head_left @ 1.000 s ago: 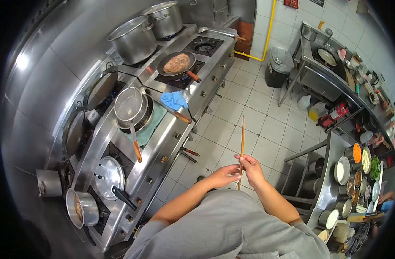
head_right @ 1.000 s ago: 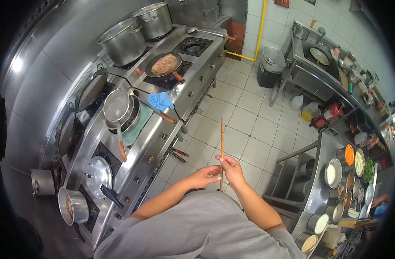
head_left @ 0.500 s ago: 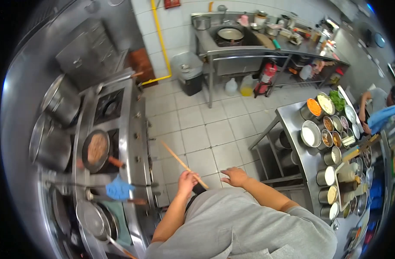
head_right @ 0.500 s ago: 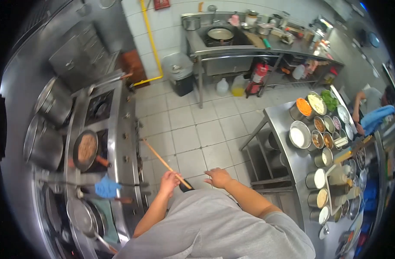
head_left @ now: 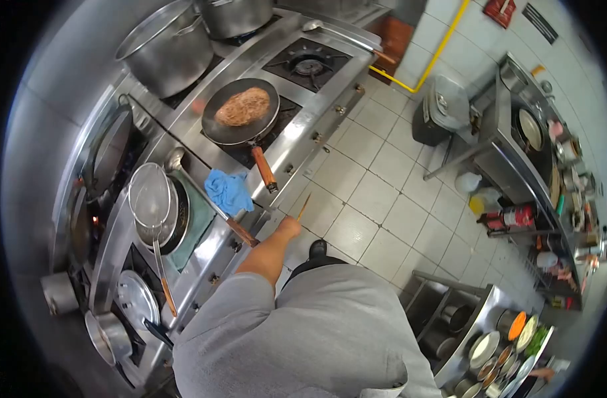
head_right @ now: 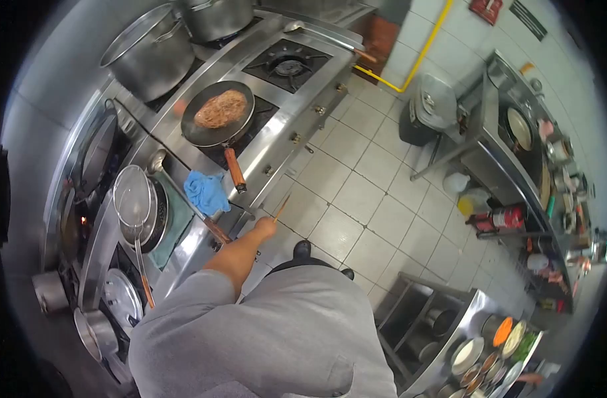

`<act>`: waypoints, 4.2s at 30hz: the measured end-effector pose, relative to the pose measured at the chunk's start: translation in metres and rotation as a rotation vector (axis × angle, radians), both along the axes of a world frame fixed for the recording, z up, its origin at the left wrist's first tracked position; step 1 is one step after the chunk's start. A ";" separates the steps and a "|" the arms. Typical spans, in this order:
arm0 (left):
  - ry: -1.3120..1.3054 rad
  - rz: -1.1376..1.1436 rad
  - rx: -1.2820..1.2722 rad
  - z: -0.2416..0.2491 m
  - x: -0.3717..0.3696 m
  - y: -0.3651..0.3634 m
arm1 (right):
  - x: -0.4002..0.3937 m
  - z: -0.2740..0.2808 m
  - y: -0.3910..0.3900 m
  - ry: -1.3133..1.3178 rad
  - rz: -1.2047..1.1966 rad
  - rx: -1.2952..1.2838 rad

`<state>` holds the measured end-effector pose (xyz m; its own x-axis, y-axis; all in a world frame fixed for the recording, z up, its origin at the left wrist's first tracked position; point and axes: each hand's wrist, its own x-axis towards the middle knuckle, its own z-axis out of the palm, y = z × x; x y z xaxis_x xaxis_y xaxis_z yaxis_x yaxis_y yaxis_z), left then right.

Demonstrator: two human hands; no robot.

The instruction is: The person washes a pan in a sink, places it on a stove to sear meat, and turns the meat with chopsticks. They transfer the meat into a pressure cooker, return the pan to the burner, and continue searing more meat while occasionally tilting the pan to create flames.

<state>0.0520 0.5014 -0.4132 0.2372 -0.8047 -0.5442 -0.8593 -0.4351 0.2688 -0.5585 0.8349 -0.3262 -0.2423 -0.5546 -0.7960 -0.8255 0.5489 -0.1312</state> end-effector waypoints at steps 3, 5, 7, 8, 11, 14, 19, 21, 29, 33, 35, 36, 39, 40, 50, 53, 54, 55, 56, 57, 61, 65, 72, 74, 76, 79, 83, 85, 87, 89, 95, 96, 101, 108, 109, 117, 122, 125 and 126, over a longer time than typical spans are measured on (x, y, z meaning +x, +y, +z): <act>0.650 0.778 0.327 0.068 -0.032 0.036 | -0.014 0.004 -0.041 -0.011 0.011 -0.087; 0.690 0.612 0.542 0.090 -0.052 0.065 | -0.029 0.002 -0.070 -0.010 0.026 -0.180; 0.587 0.272 0.594 0.098 -0.078 0.086 | -0.051 -0.005 -0.101 0.002 0.050 -0.340; 0.481 0.124 0.506 0.088 -0.087 0.089 | -0.068 -0.015 -0.116 0.012 0.057 -0.455; 0.114 -0.286 0.242 0.074 -0.104 0.092 | -0.111 -0.036 -0.182 -0.138 -0.211 -0.630; 0.259 -0.105 0.312 0.083 -0.105 0.079 | -0.106 -0.007 -0.251 -0.311 -0.538 -0.525; 0.120 -0.030 0.017 0.107 -0.106 0.083 | -0.082 -0.043 -0.257 -0.351 -0.311 -0.468; 0.127 -0.005 0.049 0.106 -0.102 0.098 | -0.033 0.019 -0.245 -0.243 -0.048 -0.238; 0.043 -0.051 0.358 0.065 -0.070 0.219 | -0.052 0.020 -0.217 -0.085 0.489 -0.023; 0.046 -0.068 0.625 0.077 -0.051 0.247 | -0.059 0.021 -0.226 -0.066 0.482 -0.017; 0.073 0.061 0.677 0.080 -0.048 0.249 | -0.055 0.027 -0.238 -0.057 0.462 -0.048; 0.070 0.052 0.672 0.080 -0.048 0.246 | -0.052 0.027 -0.247 -0.050 0.453 -0.062; 0.077 0.264 0.522 0.073 -0.048 0.227 | -0.051 0.019 -0.269 -0.074 0.416 -0.178; 0.074 0.226 0.482 0.063 -0.047 0.214 | -0.047 0.017 -0.272 -0.070 0.408 -0.182; 0.171 0.082 -0.012 0.092 -0.083 0.103 | -0.043 -0.060 -0.237 -0.259 0.486 -0.116; 0.183 0.064 0.038 0.092 -0.081 0.108 | -0.069 -0.107 -0.211 -0.296 0.523 -0.054; 0.183 0.052 0.094 0.092 -0.080 0.112 | -0.072 -0.106 -0.206 -0.279 0.511 -0.048; 0.182 0.049 0.097 0.089 -0.077 0.119 | -0.074 -0.104 -0.202 -0.258 0.498 -0.048; 0.169 0.066 0.117 0.078 -0.072 0.131 | -0.076 -0.101 -0.197 -0.239 0.477 -0.049; 0.155 0.082 0.138 0.067 -0.066 0.142 | -0.077 -0.099 -0.192 -0.223 0.459 -0.049; 0.026 -0.086 0.240 0.038 -0.041 0.184 | -0.094 -0.113 -0.177 -0.179 0.422 -0.055; 0.041 0.141 0.409 0.063 -0.040 0.200 | -0.096 -0.112 -0.181 -0.140 0.386 -0.053; 0.074 0.108 0.297 0.076 -0.056 0.189 | 0.008 0.045 -0.241 -0.174 0.305 -0.104; 0.099 0.133 0.227 0.074 -0.062 0.183 | 0.015 0.054 -0.250 -0.181 0.387 -0.152; 0.123 0.159 0.161 0.074 -0.068 0.177 | 0.018 0.055 -0.253 -0.171 0.412 -0.145; 0.178 0.198 0.216 0.091 -0.071 0.165 | 0.010 0.046 -0.252 -0.155 0.412 -0.134; 0.172 0.191 0.220 0.099 -0.070 0.165 | -0.015 0.017 -0.241 -0.188 0.586 -0.148; 0.183 0.201 0.241 0.096 -0.066 0.171 | -0.074 -0.093 -0.220 -0.245 0.837 -0.275; 0.133 0.157 0.259 0.075 -0.061 0.183 | -0.059 -0.056 -0.218 -0.229 0.637 -0.205; 0.123 0.126 0.294 0.074 -0.060 0.190 | -0.055 -0.047 -0.214 -0.214 0.434 -0.134; 0.089 0.194 0.255 0.061 -0.057 0.202 | -0.058 -0.068 -0.205 -0.182 0.457 -0.174; 0.094 0.172 0.265 0.063 -0.058 0.200 | -0.056 -0.066 -0.206 -0.190 0.471 -0.182; 0.126 0.132 0.226 0.064 -0.056 0.188 | -0.040 -0.043 -0.217 -0.205 0.389 -0.146; 0.154 0.141 0.202 0.078 -0.063 0.180 | -0.014 -0.005 -0.224 -0.175 0.435 -0.138; 0.154 0.139 0.203 0.079 -0.062 0.181 | -0.015 -0.007 -0.223 -0.194 0.436 -0.169; 0.082 0.061 0.297 0.084 -0.055 0.189 | 0.007 0.059 -0.226 -0.173 0.283 -0.049; 0.100 0.111 0.283 0.090 -0.058 0.185 | 0.000 0.057 -0.223 -0.213 0.378 -0.106; 0.119 0.090 0.271 0.083 -0.060 0.183 | 0.005 0.063 -0.227 -0.173 0.374 -0.023; 0.123 0.053 0.267 0.078 -0.059 0.181 | 0.006 0.063 -0.228 -0.152 0.405 -0.040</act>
<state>-0.0069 0.6825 -0.3348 0.1943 -0.6173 -0.7623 -0.8017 -0.5478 0.2392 -0.5527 0.6073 -0.2633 0.1194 -0.6121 -0.7817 -0.9430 0.1764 -0.2822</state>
